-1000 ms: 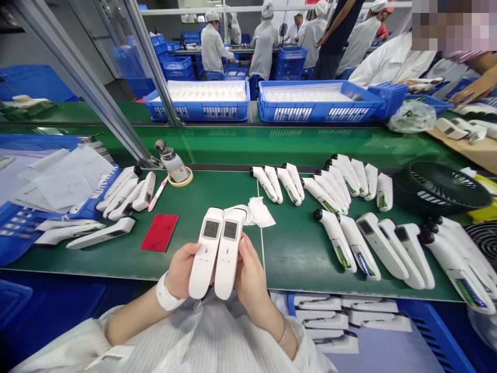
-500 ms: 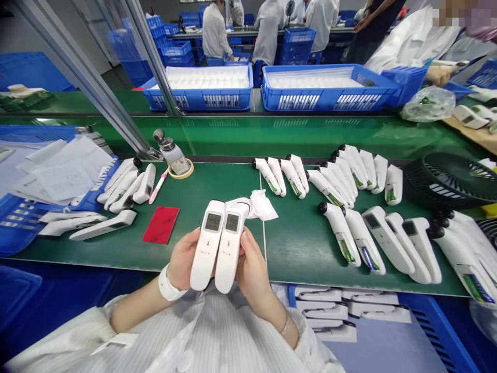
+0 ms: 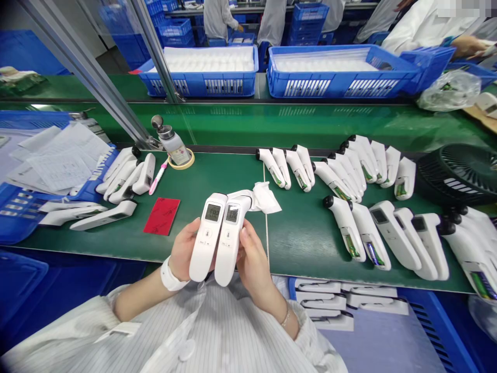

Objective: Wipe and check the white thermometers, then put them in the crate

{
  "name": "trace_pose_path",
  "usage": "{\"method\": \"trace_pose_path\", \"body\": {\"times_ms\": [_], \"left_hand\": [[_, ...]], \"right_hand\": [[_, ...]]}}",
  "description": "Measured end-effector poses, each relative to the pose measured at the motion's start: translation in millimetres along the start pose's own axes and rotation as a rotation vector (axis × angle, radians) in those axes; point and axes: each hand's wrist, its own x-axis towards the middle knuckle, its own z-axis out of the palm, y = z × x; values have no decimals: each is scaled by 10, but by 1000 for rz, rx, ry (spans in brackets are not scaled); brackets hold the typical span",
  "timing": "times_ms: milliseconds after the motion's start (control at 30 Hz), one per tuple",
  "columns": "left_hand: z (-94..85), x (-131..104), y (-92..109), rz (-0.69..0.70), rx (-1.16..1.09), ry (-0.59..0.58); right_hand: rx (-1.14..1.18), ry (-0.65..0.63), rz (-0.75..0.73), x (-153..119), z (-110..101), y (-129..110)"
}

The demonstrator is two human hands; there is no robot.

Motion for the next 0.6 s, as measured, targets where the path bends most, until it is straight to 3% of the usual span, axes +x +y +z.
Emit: {"method": "trace_pose_path", "body": {"times_ms": [133, 200, 333, 433, 500, 600], "left_hand": [[10, -1, 15, 34, -36, -74], [37, -22, 47, 65, -43, -100], [62, -76, 141, 114, -9, -116], [32, -100, 208, 144, 11, -93], [-10, -110, 251, 159, 3, -73], [-99, -124, 325, 202, -10, -12]], "right_hand": [[-165, -84, -32, 105, -96, -38], [-361, -138, -179, 271, -195, -115], [-1223, -49, -559, 726, -423, -310], [-1731, -1, -565, 974, -565, -383], [-1827, -52, -555, 1059, -629, -395], [-1745, -182, -581, 1146, -634, -429]]}}
